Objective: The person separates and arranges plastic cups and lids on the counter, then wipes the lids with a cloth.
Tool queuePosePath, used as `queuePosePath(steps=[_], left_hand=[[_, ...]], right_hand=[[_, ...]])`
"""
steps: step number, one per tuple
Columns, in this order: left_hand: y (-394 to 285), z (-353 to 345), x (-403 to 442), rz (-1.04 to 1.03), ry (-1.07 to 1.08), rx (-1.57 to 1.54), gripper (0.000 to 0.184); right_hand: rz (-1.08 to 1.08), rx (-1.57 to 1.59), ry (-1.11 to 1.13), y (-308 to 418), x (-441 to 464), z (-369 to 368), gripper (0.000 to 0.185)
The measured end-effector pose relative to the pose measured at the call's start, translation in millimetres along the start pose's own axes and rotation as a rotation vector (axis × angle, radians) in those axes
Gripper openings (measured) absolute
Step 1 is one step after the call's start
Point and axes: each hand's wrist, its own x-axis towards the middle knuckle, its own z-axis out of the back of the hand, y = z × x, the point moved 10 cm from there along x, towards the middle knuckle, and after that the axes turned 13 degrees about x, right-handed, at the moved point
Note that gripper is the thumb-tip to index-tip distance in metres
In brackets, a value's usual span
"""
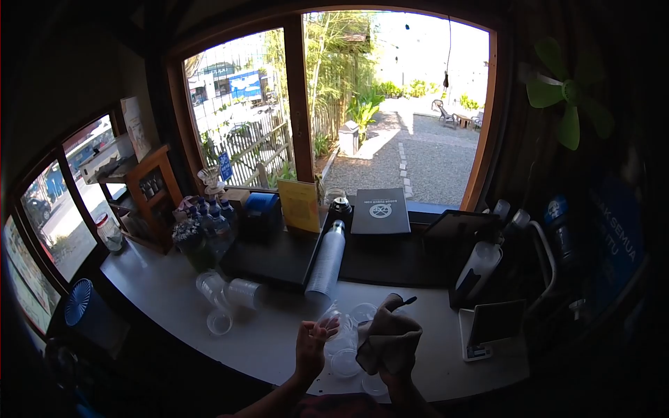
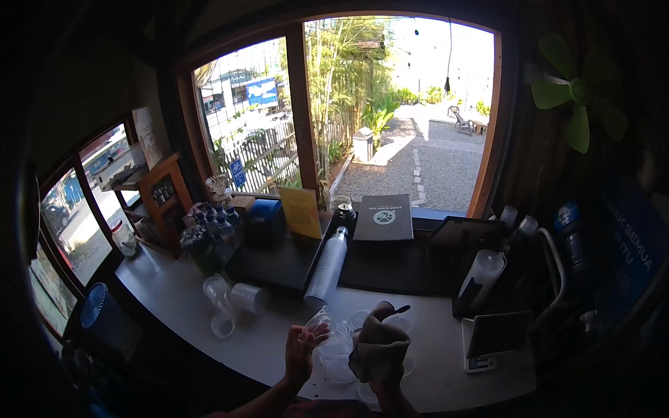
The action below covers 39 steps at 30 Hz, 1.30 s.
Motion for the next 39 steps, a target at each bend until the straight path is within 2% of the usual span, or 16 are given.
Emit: queuePosePath(steps=[2,4,5,6,7,9,11,14,16,18,21,24,30,32,36,39], left_hand=[[3,-11,-10,0.016,0.085,0.268,0.029],[-1,-30,-29,-0.053,0.188,0.469,0.022],[-7,-41,-38,-0.193,0.215,0.503,0.02],[17,-42,-44,-0.004,0.284,0.352,0.018],[23,-49,-52,-0.06,0.399,0.403,0.022],[-2,-60,-55,-0.031,0.494,0.124,0.033],[-23,-65,-55,-0.227,0.519,0.291,0.034],[-33,-64,-44,-0.355,0.437,0.339,0.033],[-36,-58,-37,-0.441,0.369,0.378,0.033],[-39,-66,-35,-0.533,0.461,0.582,0.038],[-38,-71,-40,-0.534,0.522,0.817,0.035],[-30,-70,-39,-0.544,0.577,0.993,0.038],[-21,-31,-14,-0.424,0.354,0.891,0.035],[-11,-33,-17,-0.45,0.395,0.912,0.035],[-11,-46,-28,-0.546,0.448,1.008,0.036],[-15,-43,-39,-0.565,0.4,0.939,0.039]], right_hand=[[0.137,-0.471,0.145,8,1,-57,0.036],[-0.634,0.179,0.012,-152,-59,33,0.033],[-0.507,0.012,0.028,-113,-51,15,0.034],[-0.431,-0.249,0.114,-101,-41,11,0.032],[-0.316,-0.904,0.294,-99,-31,11,0.03],[-0.331,-1.271,0.384,-110,-27,8,0.027],[-0.432,0.013,-0.022,-108,-42,34,0.026],[-0.406,-0.056,0.111,-108,-48,29,0.032],[-0.636,0.333,0.03,-96,-44,-13,0.035],[-0.591,0.241,-0.155,-80,-35,-6,0.04],[-0.611,0.336,-0.175,-76,-25,12,0.04],[-0.533,0.112,-0.137,-48,-12,7,0.042],[-0.41,-0.075,-0.035,-26,-5,-3,0.031],[-0.449,-0.006,-0.115,-36,-11,-10,0.031],[-0.297,-0.348,-0.011,-16,-1,-34,0.027],[-0.333,-0.205,-0.153,-25,0,-10,0.02]])
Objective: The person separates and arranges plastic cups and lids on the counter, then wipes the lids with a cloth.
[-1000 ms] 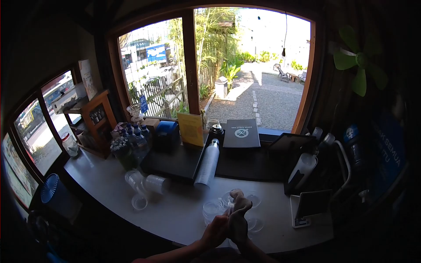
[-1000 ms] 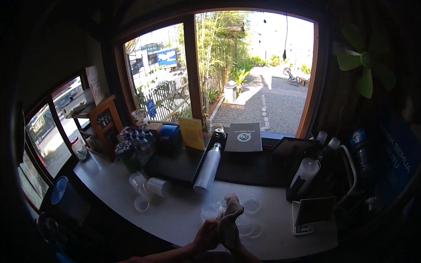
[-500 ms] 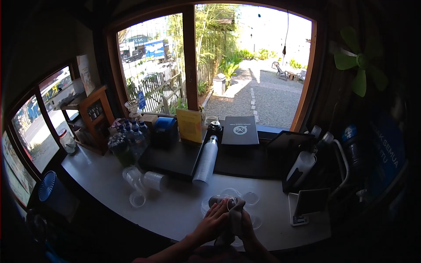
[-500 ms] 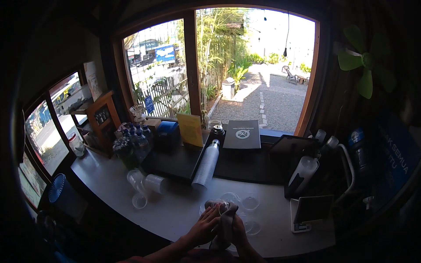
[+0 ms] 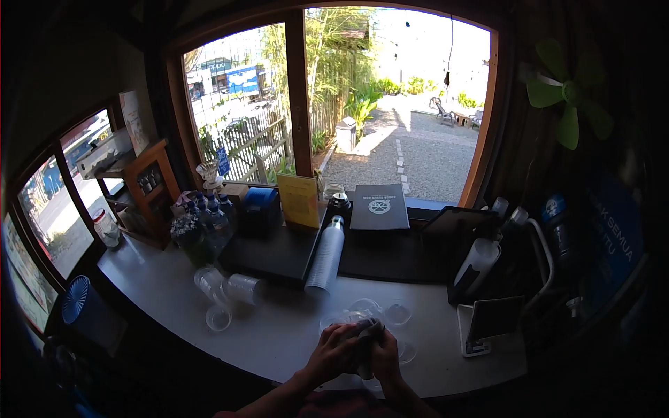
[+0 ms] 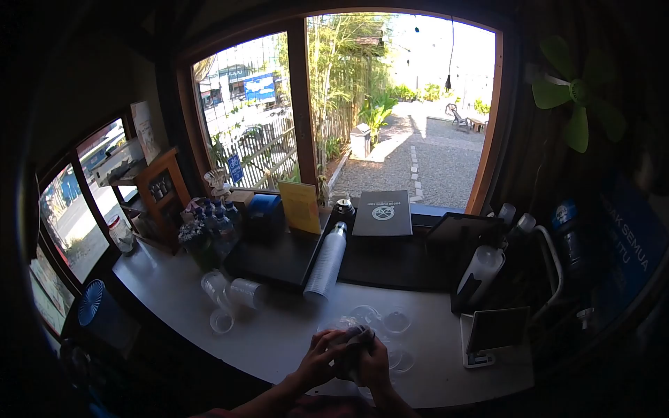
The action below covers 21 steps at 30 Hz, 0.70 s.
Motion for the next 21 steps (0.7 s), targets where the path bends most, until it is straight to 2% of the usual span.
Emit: queuePosePath(steps=[1,5,6,9,10,11,13,14,15,17,19,20,21], left_hand=[[-3,4,-1,-0.013,-0.024,0.001,0.04],[9,30,-20,0.114,-0.384,-0.06,0.038],[4,43,-2,0.178,-0.374,-0.019,0.031],[36,-8,5,0.418,0.163,-0.406,0.025],[31,-6,5,0.405,0.169,-0.331,0.023],[32,-6,5,0.447,0.161,-0.389,0.023],[35,-10,-1,0.536,0.151,-0.503,0.024],[44,-15,-5,0.617,0.096,-0.607,0.024],[52,-11,-5,0.608,0.01,-0.604,0.025],[63,-4,-2,0.58,-0.161,-0.608,0.028],[58,-14,-1,0.539,0.008,-0.464,0.044],[41,-8,7,0.54,0.132,-0.428,0.053],[30,-10,11,0.535,0.255,-0.391,0.062]], right_hand=[[-0.014,0.012,-0.015,0,3,6,0.019],[0.021,-0.165,0.058,1,8,10,0.012],[0.005,-0.209,0.051,4,6,6,0.012],[-0.025,-0.3,0.031,9,0,1,0.013],[-0.012,-0.302,0.029,1,2,7,0.014],[0.009,-0.304,0.026,0,5,9,0.014],[0.08,-0.075,-0.067,4,7,18,0.015],[0.107,0.041,-0.111,2,4,22,0.015],[0.118,0.286,-0.124,-4,6,29,0.026],[0.169,0.334,-0.194,1,3,37,0.035],[0.236,0.206,-0.032,16,-3,12,0.043],[0.075,0.27,0.073,0,-8,2,0.044],[-0.021,0.327,0.073,-12,-14,-7,0.046]])
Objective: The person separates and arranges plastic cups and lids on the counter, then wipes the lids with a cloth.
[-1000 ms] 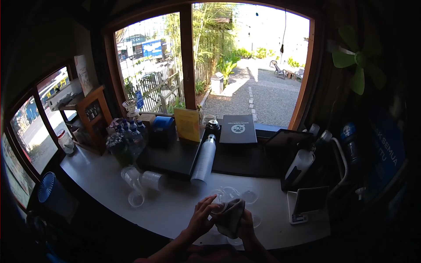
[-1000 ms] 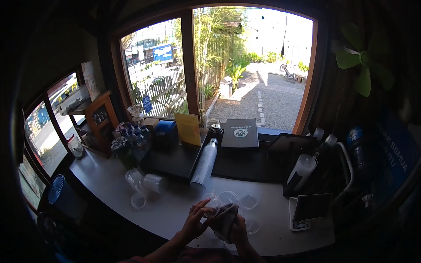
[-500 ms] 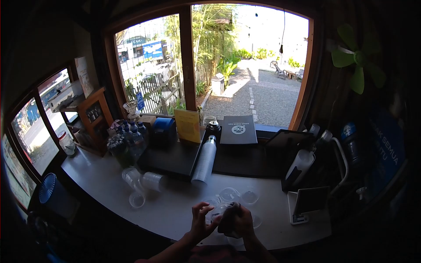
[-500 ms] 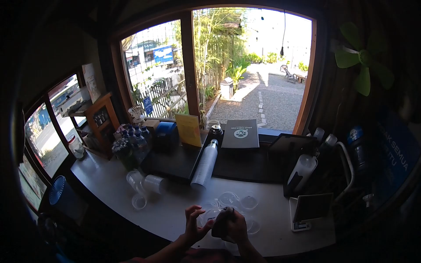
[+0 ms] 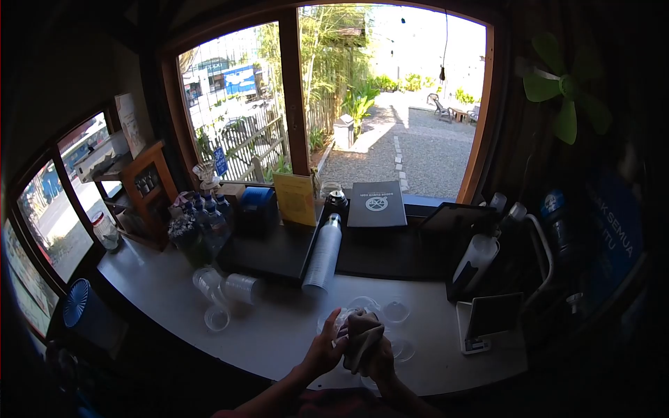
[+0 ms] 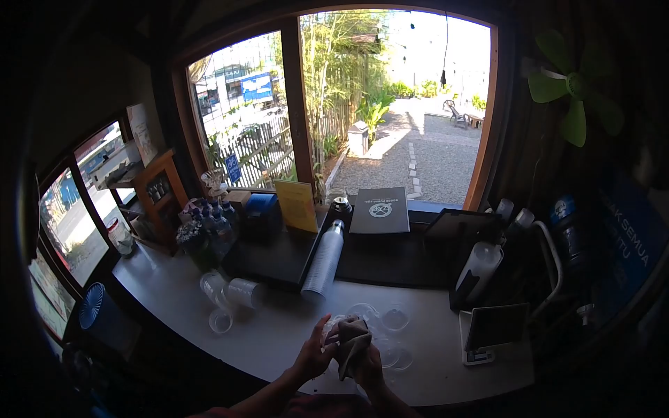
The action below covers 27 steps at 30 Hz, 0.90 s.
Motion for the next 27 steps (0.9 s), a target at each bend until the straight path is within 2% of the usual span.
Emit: queuePosePath(steps=[1,2,3,6,7,8,10,13,17,20,23,24,27], left_hand=[[-6,-18,-1,-0.193,0.046,-0.116,0.087],[0,-28,0,-0.251,0.048,-0.059,0.091],[-7,-27,-2,-0.246,0.086,-0.084,0.089],[7,-24,1,-0.133,0.173,-0.251,0.086],[16,-25,0,-0.076,0.204,-0.325,0.086],[13,-18,0,-0.111,0.17,-0.306,0.08],[28,-18,2,-0.158,0.127,-0.529,0.076],[52,-24,3,0.03,0.214,-0.575,0.075],[39,-11,-1,-0.05,0.12,-0.33,0.075],[29,-5,-6,-0.096,0.056,-0.201,0.078],[15,1,-7,-0.155,0.016,-0.077,0.086],[17,0,-7,-0.164,0.023,-0.104,0.084],[26,-6,-6,-0.136,0.092,-0.192,0.079]], right_hand=[[-0.08,-0.187,-0.009,-9,-2,2,0.048],[-0.159,-0.373,-0.017,-19,-5,7,0.05],[-0.026,-0.273,-0.029,-22,-2,9,0.052],[-0.131,-0.197,0.085,-20,-2,-4,0.05],[-0.134,-0.223,0.106,-27,-2,6,0.049],[-0.137,-0.249,0.128,-29,-3,8,0.049],[-0.037,-0.456,0.29,-21,-5,-3,0.048],[-0.052,-0.535,0.369,-20,-1,-13,0.049],[-0.037,-0.575,0.327,-19,2,-18,0.05],[0.163,-0.646,0.272,-3,3,-27,0.047],[0.005,-0.394,0.208,-13,7,-18,0.042],[-0.013,-0.37,0.21,-14,7,-17,0.041],[0.081,-0.577,0.299,-8,10,-21,0.038]])
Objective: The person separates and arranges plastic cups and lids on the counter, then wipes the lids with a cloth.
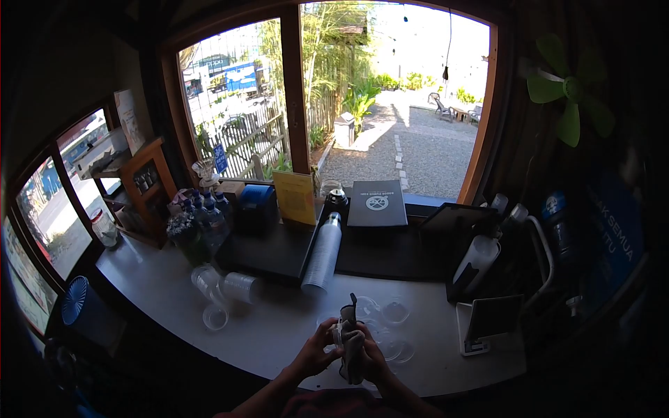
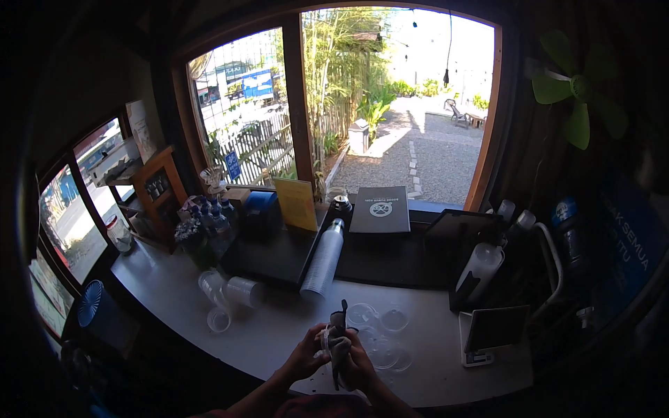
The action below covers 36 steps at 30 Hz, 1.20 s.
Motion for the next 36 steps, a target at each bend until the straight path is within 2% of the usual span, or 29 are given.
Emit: queuePosePath(steps=[2,5,8,11,12,15,16,19,20,21,23,24,26,27,29,30,31,33,35,36], left_hand=[[16,-7,-1,0.11,0.088,-0.079,0.076],[14,-9,1,0.072,0.174,-0.091,0.075],[25,-12,-1,0.085,0.176,-0.251,0.075],[41,-4,-3,0.286,-0.019,-0.599,0.076],[33,1,-2,0.294,-0.035,-0.641,0.076],[35,9,-3,0.281,-0.101,-0.625,0.077],[37,6,-4,0.294,-0.058,-0.65,0.076],[48,3,-6,0.32,-0.005,-0.551,0.075],[39,4,-5,0.289,-0.012,-0.562,0.076],[41,6,-2,0.249,-0.027,-0.458,0.076],[47,9,6,0.162,-0.054,-0.248,0.076],[31,10,6,0.215,-0.012,-0.165,0.077],[34,11,9,0.12,-0.054,0.218,0.078],[35,9,10,0.069,-0.076,0.409,0.078],[48,-2,8,0.086,-0.047,0.513,0.081],[53,-7,7,0.07,-0.049,0.576,0.082],[56,-11,7,0.054,-0.051,0.639,0.083],[61,-17,8,0.069,-0.016,0.586,0.088],[63,-17,10,0.067,-0.018,0.556,0.089],[61,-7,10,0.065,-0.061,0.536,0.087]], right_hand=[[0.005,-0.157,0.027,4,3,1,0.035],[-0.057,-0.236,0.067,-1,3,4,0.033],[-0.097,-0.091,0.088,-3,4,-1,0.03],[-0.047,-0.161,0.109,-13,-2,-7,0.029],[0.065,-0.296,0.148,4,-5,-17,0.027],[0.143,-0.4,0.192,7,-11,-21,0.028],[0.227,-0.352,0.191,10,-14,-21,0.029],[-0.446,0.381,0.087,-72,-34,14,0.034],[-0.406,0.494,0.125,-63,-34,18,0.039],[-0.446,0.534,0.064,-73,-37,31,0.042],[-0.316,0.932,-0.091,-92,-36,59,0.045],[-0.215,0.52,-0.139,-89,-29,78,0.046],[-0.068,0.269,-0.256,-75,-27,107,0.048],[0.008,0.497,-0.25,-52,-19,111,0.049],[0.187,1.02,-0.123,5,-3,108,0.052],[0.055,1.214,-0.284,6,-4,108,0.05],[0.077,1.288,-0.252,3,-5,121,0.051],[0.256,1.157,-0.256,49,-1,119,0.044],[0.393,0.748,-0.383,58,-11,141,0.037],[0.439,0.608,-0.371,67,-12,144,0.034]])
